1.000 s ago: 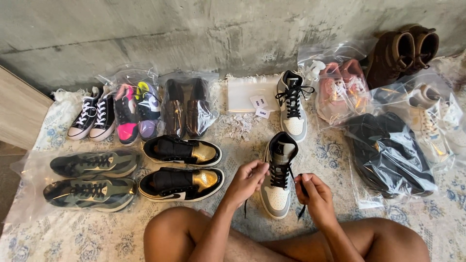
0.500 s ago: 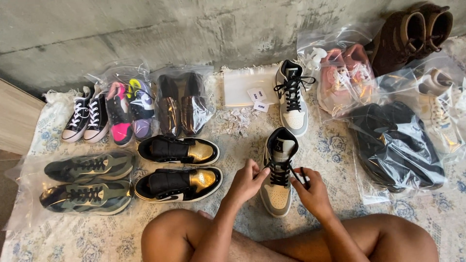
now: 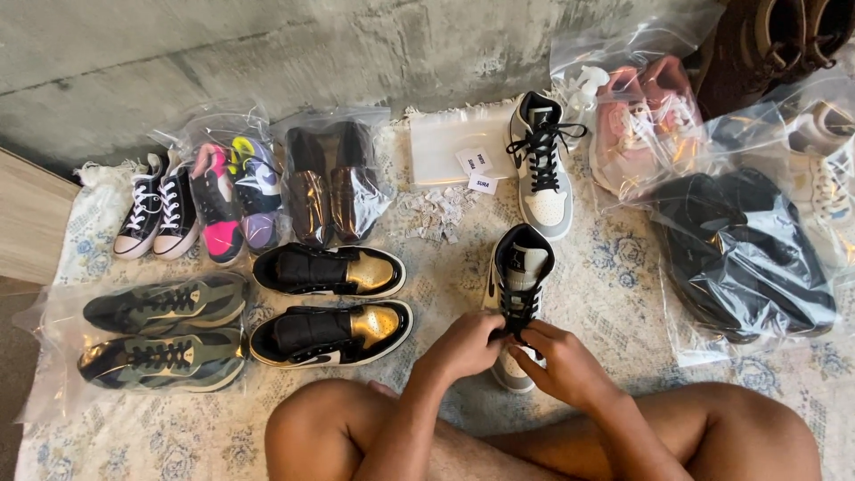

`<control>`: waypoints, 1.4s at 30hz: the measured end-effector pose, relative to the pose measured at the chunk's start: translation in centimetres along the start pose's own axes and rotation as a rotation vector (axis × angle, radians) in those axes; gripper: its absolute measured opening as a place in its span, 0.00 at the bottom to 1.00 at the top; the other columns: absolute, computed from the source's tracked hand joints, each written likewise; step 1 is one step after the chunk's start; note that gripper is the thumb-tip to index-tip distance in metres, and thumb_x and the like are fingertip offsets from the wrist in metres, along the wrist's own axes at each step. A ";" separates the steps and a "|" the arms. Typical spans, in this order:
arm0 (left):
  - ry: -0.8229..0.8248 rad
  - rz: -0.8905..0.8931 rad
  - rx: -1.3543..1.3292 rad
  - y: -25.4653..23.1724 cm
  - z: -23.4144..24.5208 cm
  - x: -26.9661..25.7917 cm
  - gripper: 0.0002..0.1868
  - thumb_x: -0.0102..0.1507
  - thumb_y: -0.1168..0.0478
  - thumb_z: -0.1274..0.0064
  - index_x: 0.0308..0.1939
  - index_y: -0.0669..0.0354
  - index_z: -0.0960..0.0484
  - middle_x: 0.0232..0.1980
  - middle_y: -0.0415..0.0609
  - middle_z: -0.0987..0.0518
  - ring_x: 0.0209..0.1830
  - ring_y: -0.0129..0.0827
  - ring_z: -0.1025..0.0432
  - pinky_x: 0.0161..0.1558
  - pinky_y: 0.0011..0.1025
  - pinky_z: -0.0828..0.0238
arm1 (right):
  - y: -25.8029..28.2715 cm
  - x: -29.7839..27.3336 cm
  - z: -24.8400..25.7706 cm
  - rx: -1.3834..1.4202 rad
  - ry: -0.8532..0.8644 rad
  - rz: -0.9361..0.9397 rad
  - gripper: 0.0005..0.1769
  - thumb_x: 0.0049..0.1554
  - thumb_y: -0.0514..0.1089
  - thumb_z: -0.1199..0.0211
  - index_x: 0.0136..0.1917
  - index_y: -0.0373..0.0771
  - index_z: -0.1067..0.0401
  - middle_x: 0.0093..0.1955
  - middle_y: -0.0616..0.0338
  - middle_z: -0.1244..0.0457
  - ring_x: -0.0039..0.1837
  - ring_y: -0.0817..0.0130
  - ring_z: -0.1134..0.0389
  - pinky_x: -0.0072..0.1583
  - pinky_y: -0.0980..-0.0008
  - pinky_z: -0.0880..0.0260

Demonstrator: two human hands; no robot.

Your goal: A person is threading laces through the eyelets of a high-top sneaker while sitting on the floor.

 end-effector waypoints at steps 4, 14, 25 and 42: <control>0.167 0.080 0.009 0.5 -0.1 -0.3 0.14 0.63 0.56 0.37 0.45 0.60 0.21 0.37 0.47 0.19 0.27 0.31 0.29 0.30 0.29 0.30 | -1.7 -0.7 -0.1 -0.060 0.025 -0.049 0.06 0.50 0.43 0.29 0.40 0.39 0.19 0.58 0.65 0.34 0.36 0.67 0.27 0.42 0.68 0.25; 0.255 0.326 0.357 1.0 -0.5 -2.8 0.06 0.70 0.65 0.53 0.47 0.61 0.22 0.44 0.50 0.23 0.37 0.33 0.27 0.49 0.37 0.24 | -0.6 -2.8 -0.1 -0.118 0.153 0.108 0.04 0.48 0.44 0.28 0.37 0.46 0.14 0.56 0.60 0.36 0.59 0.64 0.35 0.58 0.63 0.28; -0.226 0.029 0.277 2.8 -1.1 0.1 0.26 0.69 0.49 0.49 0.64 0.62 0.31 0.59 0.54 0.25 0.47 0.42 0.24 0.60 0.55 0.33 | -1.5 -1.3 -0.8 -0.172 -0.246 -0.288 0.19 0.57 0.57 0.33 0.36 0.41 0.21 0.28 0.61 0.30 0.25 0.72 0.36 0.31 0.74 0.38; 0.073 -0.022 0.207 -0.2 -2.4 -1.5 0.11 0.70 0.62 0.53 0.35 0.60 0.20 0.37 0.49 0.19 0.31 0.36 0.26 0.37 0.38 0.27 | -3.8 -1.2 -4.9 -0.193 0.078 -0.440 0.11 0.52 0.53 0.31 0.36 0.44 0.20 0.31 0.66 0.28 0.29 0.74 0.32 0.36 0.75 0.31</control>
Point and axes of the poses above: each hand's wrist, its own x-axis towards the middle knuckle, its own z-axis out of the back of the hand, y = z × x, the point moved 1 cm from there along x, towards the middle knuckle
